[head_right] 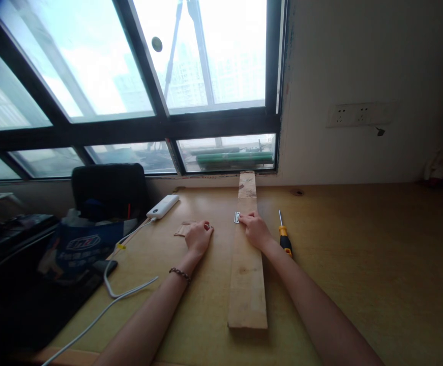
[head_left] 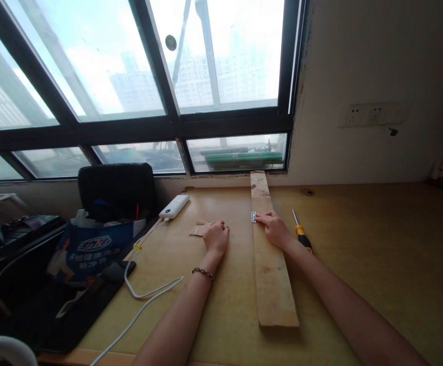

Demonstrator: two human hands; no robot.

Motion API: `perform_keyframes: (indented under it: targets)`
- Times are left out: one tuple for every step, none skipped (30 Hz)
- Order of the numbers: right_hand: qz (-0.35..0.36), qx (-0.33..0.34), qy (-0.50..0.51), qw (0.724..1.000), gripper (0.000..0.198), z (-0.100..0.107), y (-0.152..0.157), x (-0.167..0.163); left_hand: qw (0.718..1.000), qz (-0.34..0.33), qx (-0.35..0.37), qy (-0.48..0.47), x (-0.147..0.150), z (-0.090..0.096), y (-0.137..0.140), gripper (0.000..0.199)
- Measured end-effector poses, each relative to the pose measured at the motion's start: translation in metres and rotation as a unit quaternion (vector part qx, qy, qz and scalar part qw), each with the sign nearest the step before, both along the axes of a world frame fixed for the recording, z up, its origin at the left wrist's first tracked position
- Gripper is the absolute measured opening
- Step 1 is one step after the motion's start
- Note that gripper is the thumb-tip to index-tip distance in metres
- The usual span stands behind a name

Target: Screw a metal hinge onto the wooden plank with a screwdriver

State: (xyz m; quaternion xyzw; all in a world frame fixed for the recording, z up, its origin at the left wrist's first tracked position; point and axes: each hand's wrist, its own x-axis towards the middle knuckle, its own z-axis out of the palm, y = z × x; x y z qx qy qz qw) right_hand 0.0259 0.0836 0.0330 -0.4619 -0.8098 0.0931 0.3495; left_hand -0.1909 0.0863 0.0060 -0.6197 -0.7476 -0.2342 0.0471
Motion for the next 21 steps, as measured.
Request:
perform_keyframes:
  targets:
    - [-0.001,-0.001,0.000,1.000,0.048,0.0001,0.0000,-0.0001,1.000,-0.002,0.000,0.000,0.0003,0.0001,-0.0003,0.024]
    - [-0.002,-0.002,-0.001,1.000,0.048,0.0000,0.0001,-0.0002,1.000,-0.005,0.000,-0.001,0.0005,0.0000,-0.0005,0.023]
    - [-0.002,-0.002,-0.001,1.000,0.047,-0.0001,0.0002,-0.0003,1.000,-0.008,0.000,-0.002,0.0007,-0.0001,-0.0007,0.023]
    - [-0.002,-0.002,0.000,1.000,0.047,-0.0004,0.0005,-0.0003,1.000,-0.010,-0.001,-0.002,0.0007,-0.0003,-0.0007,0.022]
    - [-0.002,0.000,0.000,1.000,0.047,-0.0007,0.0007,-0.0003,1.000,-0.011,0.000,-0.001,0.0005,-0.0007,-0.0007,0.022]
    - [0.000,0.002,0.001,1.000,0.047,-0.0011,0.0011,-0.0002,1.000,-0.013,0.003,0.002,0.0001,-0.0012,-0.0005,0.022]
    - [0.001,0.004,0.001,1.000,0.047,-0.0016,0.0014,-0.0001,1.000,-0.016,0.010,0.006,-0.0004,-0.0019,-0.0001,0.023]
    - [0.002,0.005,0.002,1.000,0.047,-0.0020,0.0017,0.0000,1.000,-0.019,0.021,0.011,-0.0009,-0.0026,0.0003,0.024]
    - [0.003,0.007,0.003,1.000,0.047,-0.0025,0.0021,0.0001,0.999,-0.020,0.033,0.015,-0.0015,-0.0033,0.0008,0.026]
    - [0.005,0.008,0.004,1.000,0.047,-0.0029,0.0023,0.0002,0.999,-0.020,0.042,0.018,-0.0021,-0.0040,0.0015,0.029]
    - [0.006,0.010,0.005,1.000,0.047,-0.0032,0.0026,0.0003,0.999,-0.018,0.047,0.017,-0.0025,-0.0045,0.0021,0.032]
    - [0.007,0.011,0.006,1.000,0.047,-0.0034,0.0027,0.0003,0.999,-0.015,0.046,0.013,-0.0028,-0.0050,0.0027,0.034]
    - [0.007,0.012,0.007,1.000,0.046,-0.0036,0.0028,0.0003,0.999,-0.012,0.039,0.007,-0.0030,-0.0053,0.0034,0.035]
    - [0.006,0.012,0.007,1.000,0.046,-0.0036,0.0027,0.0003,1.000,-0.011,0.028,-0.001,-0.0030,-0.0055,0.0039,0.034]
    - [0.005,0.012,0.007,1.000,0.046,-0.0036,0.0026,0.0003,1.000,-0.012,0.019,-0.009,-0.0030,-0.0056,0.0045,0.031]
    - [0.004,0.011,0.007,1.000,0.046,-0.0035,0.0025,0.0002,1.000,-0.014,0.012,-0.016,-0.0030,-0.0057,0.0049,0.029]
    - [0.003,0.011,0.007,1.000,0.046,-0.0035,0.0024,0.0002,1.000,-0.017,0.008,-0.023,-0.0031,-0.0058,0.0053,0.026]
    - [0.003,0.010,0.008,1.000,0.045,-0.0035,0.0023,0.0002,0.999,-0.021,0.007,-0.029,-0.0032,-0.0061,0.0058,0.024]
    - [0.003,0.010,0.008,1.000,0.045,-0.0035,0.0022,0.0003,0.999,-0.026,0.009,-0.034,-0.0034,-0.0065,0.0062,0.022]
    - [0.004,0.011,0.008,1.000,0.045,-0.0037,0.0022,0.0003,0.999,-0.033,0.013,-0.039,-0.0037,-0.0070,0.0066,0.021]
    - [0.004,0.011,0.008,1.000,0.045,-0.0039,0.0023,0.0003,0.998,-0.040,0.016,-0.042,-0.0041,-0.0076,0.0070,0.020]
